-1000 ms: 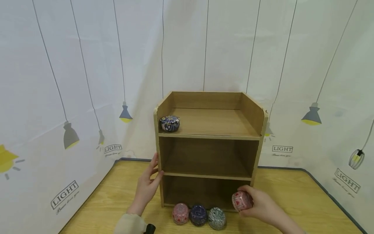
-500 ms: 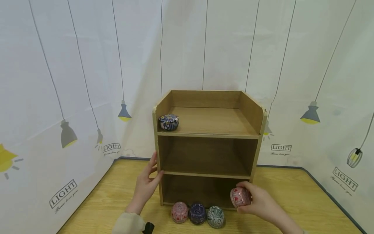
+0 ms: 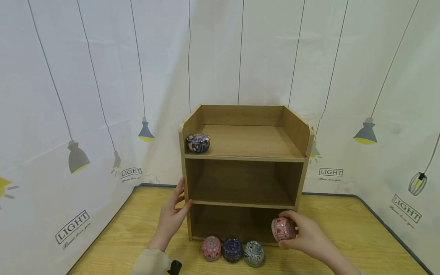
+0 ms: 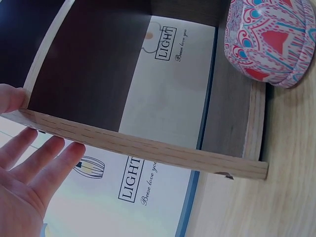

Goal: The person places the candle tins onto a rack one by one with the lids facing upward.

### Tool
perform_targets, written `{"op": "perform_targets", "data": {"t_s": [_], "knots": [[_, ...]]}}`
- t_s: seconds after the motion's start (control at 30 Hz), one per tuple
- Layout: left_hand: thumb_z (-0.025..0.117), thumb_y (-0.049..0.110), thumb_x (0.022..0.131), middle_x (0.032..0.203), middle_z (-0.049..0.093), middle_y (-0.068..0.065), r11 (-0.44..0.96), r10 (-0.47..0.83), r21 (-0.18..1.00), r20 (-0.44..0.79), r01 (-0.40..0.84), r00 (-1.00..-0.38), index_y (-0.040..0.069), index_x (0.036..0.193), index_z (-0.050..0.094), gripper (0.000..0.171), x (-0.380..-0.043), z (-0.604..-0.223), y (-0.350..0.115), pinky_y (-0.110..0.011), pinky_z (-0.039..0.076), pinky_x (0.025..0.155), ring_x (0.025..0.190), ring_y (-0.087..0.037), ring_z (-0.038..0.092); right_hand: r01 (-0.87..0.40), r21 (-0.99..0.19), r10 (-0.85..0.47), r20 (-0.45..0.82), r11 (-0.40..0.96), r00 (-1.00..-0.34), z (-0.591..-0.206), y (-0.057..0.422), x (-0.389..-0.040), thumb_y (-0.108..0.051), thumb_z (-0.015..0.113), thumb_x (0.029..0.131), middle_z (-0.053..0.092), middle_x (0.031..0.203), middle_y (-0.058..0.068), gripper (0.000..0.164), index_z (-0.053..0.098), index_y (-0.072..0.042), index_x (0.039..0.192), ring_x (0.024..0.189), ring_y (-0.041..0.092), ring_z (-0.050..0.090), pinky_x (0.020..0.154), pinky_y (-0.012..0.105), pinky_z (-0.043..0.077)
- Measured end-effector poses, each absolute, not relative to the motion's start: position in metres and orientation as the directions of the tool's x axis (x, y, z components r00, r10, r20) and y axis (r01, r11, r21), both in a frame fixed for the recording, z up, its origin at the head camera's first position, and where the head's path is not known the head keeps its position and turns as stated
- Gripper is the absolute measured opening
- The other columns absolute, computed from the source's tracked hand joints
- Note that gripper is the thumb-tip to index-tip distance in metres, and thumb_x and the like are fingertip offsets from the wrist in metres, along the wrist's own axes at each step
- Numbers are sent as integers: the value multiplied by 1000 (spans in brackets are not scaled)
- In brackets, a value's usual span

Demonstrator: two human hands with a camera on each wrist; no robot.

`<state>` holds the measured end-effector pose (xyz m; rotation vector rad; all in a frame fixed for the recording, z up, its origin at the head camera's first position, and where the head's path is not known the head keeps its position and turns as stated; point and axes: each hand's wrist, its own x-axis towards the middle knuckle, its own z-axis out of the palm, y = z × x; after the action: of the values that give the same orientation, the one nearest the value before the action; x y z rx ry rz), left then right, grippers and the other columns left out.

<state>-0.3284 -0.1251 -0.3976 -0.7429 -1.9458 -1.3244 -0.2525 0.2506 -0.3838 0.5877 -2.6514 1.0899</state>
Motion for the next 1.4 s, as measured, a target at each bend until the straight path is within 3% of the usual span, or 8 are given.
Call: {"op": "perform_targets", "data": {"t_s": [0.57,0.9,1.03,1.2,1.4], "knots": [[66,-15,83,139,49,-23,324,92,512,820,795,-565,-1,145,38,70,-330,-398,-124,-25,58,58,94,-41,65,-418,-642,-230,358,643,-905,-373,248,-246,-18,91,64,63,108,12,66,57,-3,119,85,21,62,66,25,56],[67,-18,80,143,44,-24,364,99,425,867,829,-488,-4,146,37,73,-343,-410,-125,-30,58,52,93,-44,63,-415,-661,-190,387,625,-902,-369,247,-245,-17,91,65,63,111,10,67,58,-1,121,87,20,62,69,26,56],[69,-18,79,149,38,-21,396,116,373,886,839,-449,-1,148,35,78,-357,-423,-129,-25,57,52,96,-42,63,-410,-662,-178,390,627,-903,-367,247,-244,-16,91,64,63,110,10,67,58,-1,121,86,20,62,69,26,56],[68,-13,83,157,25,-13,436,146,356,878,826,-456,8,153,29,82,-360,-427,-132,-21,57,57,100,-39,62,-413,-662,-174,398,625,-901,-365,246,-242,-16,91,65,63,110,10,67,58,-2,121,87,19,62,70,27,56],[67,-15,83,158,22,-16,446,179,317,884,837,-431,6,153,28,82,-360,-429,-133,-16,54,57,112,-39,56,-414,-666,-177,396,620,-901,-364,246,-241,-17,91,66,63,111,9,66,57,-3,122,89,19,62,71,28,57]]}}
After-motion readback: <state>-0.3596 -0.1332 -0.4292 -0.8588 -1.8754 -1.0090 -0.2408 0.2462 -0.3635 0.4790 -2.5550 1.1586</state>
